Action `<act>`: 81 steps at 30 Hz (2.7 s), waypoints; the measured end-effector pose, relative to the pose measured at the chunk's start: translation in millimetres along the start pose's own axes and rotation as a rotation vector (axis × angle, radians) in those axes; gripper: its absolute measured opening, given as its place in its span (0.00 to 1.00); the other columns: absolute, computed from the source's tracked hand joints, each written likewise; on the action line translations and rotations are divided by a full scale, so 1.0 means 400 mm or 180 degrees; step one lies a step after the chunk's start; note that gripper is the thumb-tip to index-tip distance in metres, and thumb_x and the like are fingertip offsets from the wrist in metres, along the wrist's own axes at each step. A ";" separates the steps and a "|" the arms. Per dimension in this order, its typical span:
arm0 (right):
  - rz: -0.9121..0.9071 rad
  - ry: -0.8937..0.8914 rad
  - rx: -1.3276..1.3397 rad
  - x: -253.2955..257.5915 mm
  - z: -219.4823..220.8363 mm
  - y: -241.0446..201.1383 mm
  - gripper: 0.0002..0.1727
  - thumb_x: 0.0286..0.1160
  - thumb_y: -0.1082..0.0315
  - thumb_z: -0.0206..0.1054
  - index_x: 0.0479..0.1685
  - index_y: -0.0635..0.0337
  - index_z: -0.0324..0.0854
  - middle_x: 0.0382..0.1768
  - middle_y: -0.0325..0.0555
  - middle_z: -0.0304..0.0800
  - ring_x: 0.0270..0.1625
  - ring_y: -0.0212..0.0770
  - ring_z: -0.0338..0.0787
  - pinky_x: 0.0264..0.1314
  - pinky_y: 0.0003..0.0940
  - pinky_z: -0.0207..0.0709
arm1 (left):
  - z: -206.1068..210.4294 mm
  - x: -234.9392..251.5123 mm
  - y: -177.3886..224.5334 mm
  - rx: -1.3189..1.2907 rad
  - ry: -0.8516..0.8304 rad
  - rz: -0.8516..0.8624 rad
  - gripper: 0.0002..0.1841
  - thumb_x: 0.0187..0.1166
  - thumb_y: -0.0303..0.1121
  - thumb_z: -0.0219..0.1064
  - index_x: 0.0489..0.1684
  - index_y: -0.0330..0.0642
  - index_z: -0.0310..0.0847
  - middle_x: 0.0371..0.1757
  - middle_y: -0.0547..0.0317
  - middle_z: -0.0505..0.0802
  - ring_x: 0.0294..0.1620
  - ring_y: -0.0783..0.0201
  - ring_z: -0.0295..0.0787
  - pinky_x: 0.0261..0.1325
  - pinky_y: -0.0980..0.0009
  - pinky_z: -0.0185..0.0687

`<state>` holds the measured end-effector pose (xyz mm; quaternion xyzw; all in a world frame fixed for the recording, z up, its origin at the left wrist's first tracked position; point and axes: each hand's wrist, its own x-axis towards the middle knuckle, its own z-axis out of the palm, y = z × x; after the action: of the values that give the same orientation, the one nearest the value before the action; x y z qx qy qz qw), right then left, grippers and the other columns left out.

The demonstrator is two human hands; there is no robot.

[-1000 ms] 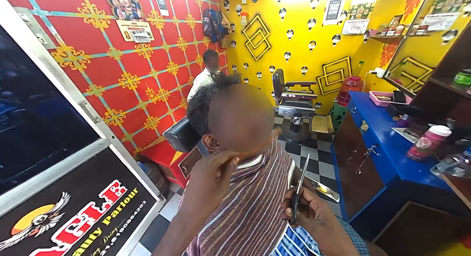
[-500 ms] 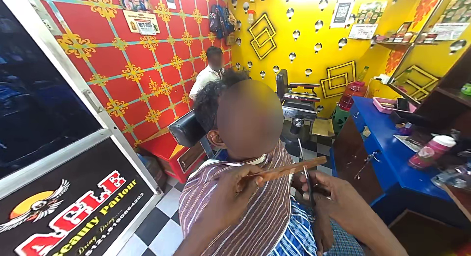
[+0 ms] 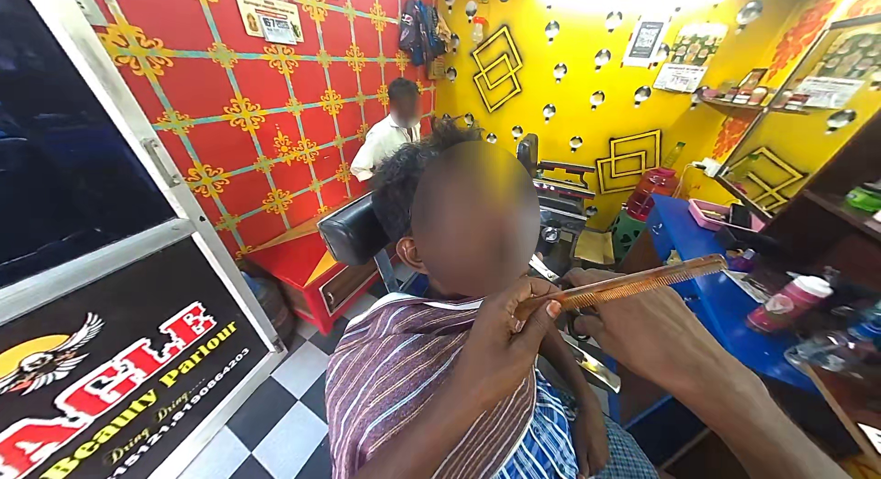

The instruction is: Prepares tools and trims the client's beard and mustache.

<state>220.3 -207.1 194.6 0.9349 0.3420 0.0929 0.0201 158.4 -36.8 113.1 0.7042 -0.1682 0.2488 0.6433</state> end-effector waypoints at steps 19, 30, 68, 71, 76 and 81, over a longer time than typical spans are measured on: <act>-0.0199 0.0387 -0.0471 0.004 -0.004 -0.009 0.15 0.61 0.67 0.83 0.47 0.52 0.88 0.33 0.46 0.91 0.35 0.52 0.92 0.34 0.51 0.82 | -0.012 -0.003 -0.008 -0.0112 0.0070 -0.0115 0.10 0.86 0.32 0.63 0.51 0.38 0.88 0.72 0.48 0.85 0.73 0.62 0.82 0.69 0.68 0.84; -0.0419 0.0500 -0.0731 -0.009 -0.027 -0.033 0.14 0.57 0.67 0.85 0.43 0.51 0.91 0.39 0.44 0.92 0.38 0.50 0.92 0.33 0.49 0.83 | -0.020 -0.014 -0.016 -0.0263 0.0123 -0.0027 0.10 0.87 0.34 0.63 0.51 0.38 0.88 0.62 0.53 0.88 0.63 0.64 0.86 0.63 0.69 0.86; -0.0095 0.1008 -0.1003 -0.016 0.062 -0.063 0.15 0.51 0.79 0.83 0.39 0.58 0.88 0.32 0.49 0.88 0.35 0.52 0.92 0.31 0.45 0.83 | -0.019 -0.034 -0.042 -0.0451 0.0064 0.0019 0.11 0.88 0.34 0.62 0.51 0.35 0.87 0.59 0.52 0.89 0.57 0.67 0.87 0.59 0.71 0.86; -0.0101 0.1184 -0.0892 -0.021 0.080 -0.060 0.17 0.51 0.86 0.79 0.40 0.59 0.89 0.31 0.49 0.89 0.33 0.53 0.92 0.28 0.45 0.82 | -0.020 -0.042 -0.050 -0.0432 -0.0004 0.0018 0.13 0.88 0.35 0.62 0.52 0.33 0.86 0.65 0.47 0.87 0.62 0.63 0.87 0.64 0.69 0.86; -0.0151 0.1160 -0.0644 -0.016 0.100 -0.041 0.17 0.56 0.80 0.80 0.46 0.57 0.90 0.33 0.49 0.89 0.33 0.51 0.92 0.30 0.46 0.84 | -0.023 -0.072 -0.057 0.0032 0.0202 0.0332 0.12 0.88 0.33 0.62 0.49 0.32 0.86 0.65 0.45 0.89 0.62 0.60 0.89 0.63 0.66 0.89; 0.0236 0.1558 0.0325 -0.023 0.118 0.015 0.18 0.61 0.74 0.79 0.52 0.50 0.90 0.39 0.44 0.93 0.32 0.50 0.93 0.27 0.51 0.83 | -0.103 -0.071 -0.029 0.2125 0.1635 0.1219 0.09 0.83 0.36 0.65 0.47 0.45 0.92 0.48 0.62 0.92 0.47 0.71 0.90 0.50 0.73 0.90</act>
<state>226.1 -216.5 147.2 0.8962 0.3064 0.2998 -0.1141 136.1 3.1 89.5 0.7446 -0.0411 0.5701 0.3447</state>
